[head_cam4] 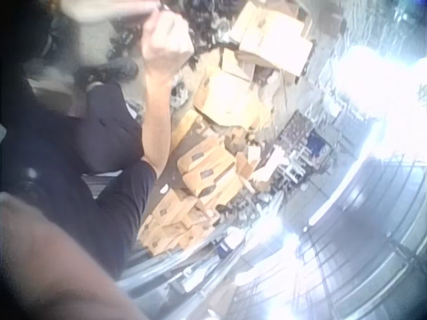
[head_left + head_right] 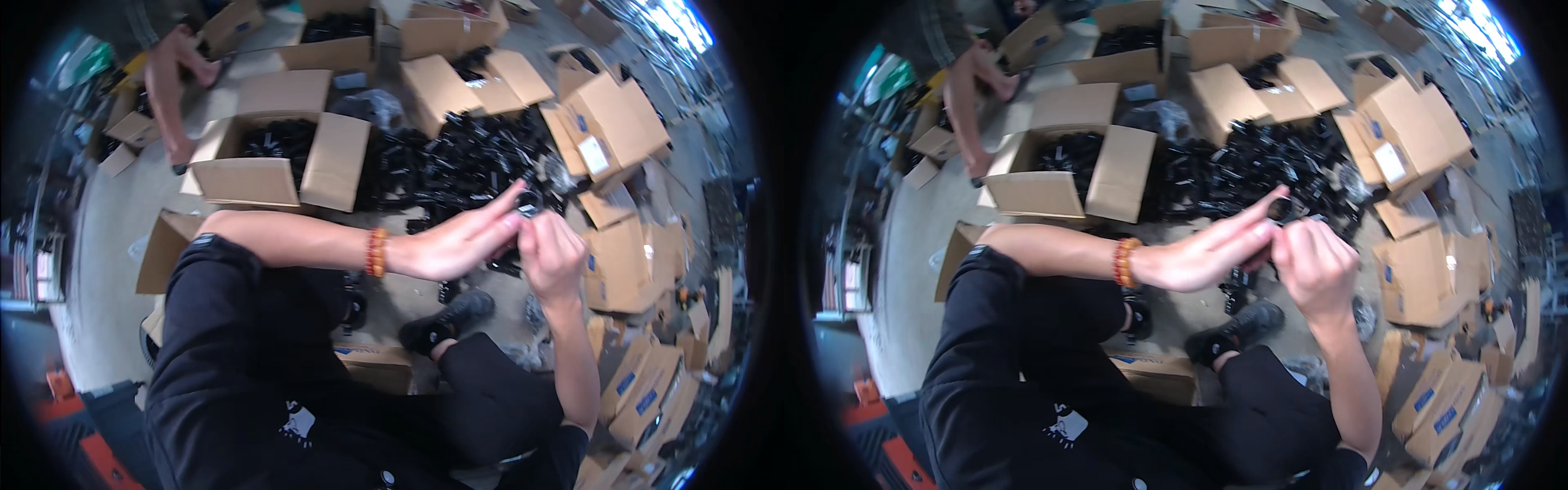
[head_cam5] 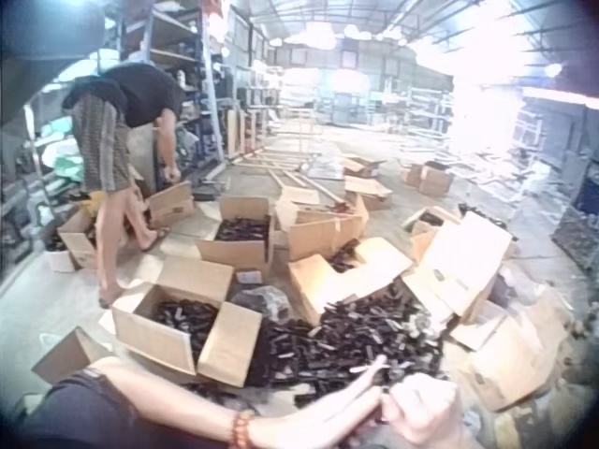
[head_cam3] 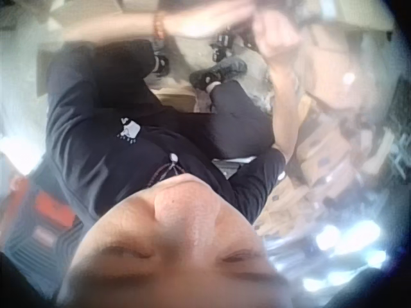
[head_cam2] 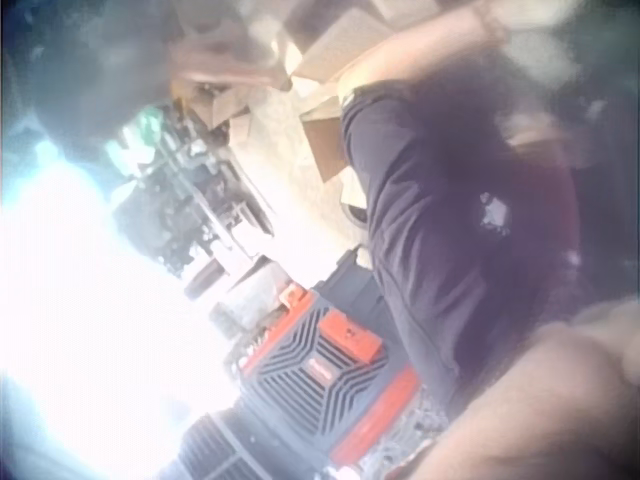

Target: The person picks up black metal components and smaller circular metal rings from cardboard boxes on the floor, fits a ring onto the end of a black metal component, and places the assembled piece into a different cardboard box.

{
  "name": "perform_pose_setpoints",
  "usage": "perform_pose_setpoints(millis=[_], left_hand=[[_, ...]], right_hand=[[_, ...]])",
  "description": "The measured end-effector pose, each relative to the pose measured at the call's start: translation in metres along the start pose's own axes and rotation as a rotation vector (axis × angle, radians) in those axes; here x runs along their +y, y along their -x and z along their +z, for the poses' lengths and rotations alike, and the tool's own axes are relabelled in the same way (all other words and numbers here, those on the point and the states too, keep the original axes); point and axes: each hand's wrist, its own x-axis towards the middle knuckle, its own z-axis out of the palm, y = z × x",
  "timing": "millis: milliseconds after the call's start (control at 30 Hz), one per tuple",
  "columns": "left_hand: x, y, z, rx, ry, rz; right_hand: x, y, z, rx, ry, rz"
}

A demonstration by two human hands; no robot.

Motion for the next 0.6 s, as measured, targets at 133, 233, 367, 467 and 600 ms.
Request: perform_pose_setpoints(millis=[133, 233, 367, 467, 600], left_hand=[[0.004, -0.001, -0.002, -0.035, -0.043, -0.033], [0.005, 0.001, -0.007, -0.024, -0.043, -0.032], [0.006, 0.001, -0.005, -0.032, -0.051, -0.025], [0.01, 0.002, -0.006, -0.037, -0.042, -0.055], [0.013, 0.003, -0.008, -0.043, -0.061, -0.054]], right_hand=[[0.001, 0.001, -0.008, 0.046, -0.035, 0.011], [-0.006, -0.001, -0.003, 0.036, -0.127, 0.068], [0.002, 0.006, -0.001, -0.037, -0.058, 0.047], [-0.005, 0.0, -0.004, 0.021, -0.12, 0.067], [-0.009, 0.002, 0.005, 0.048, -0.167, 0.131]])
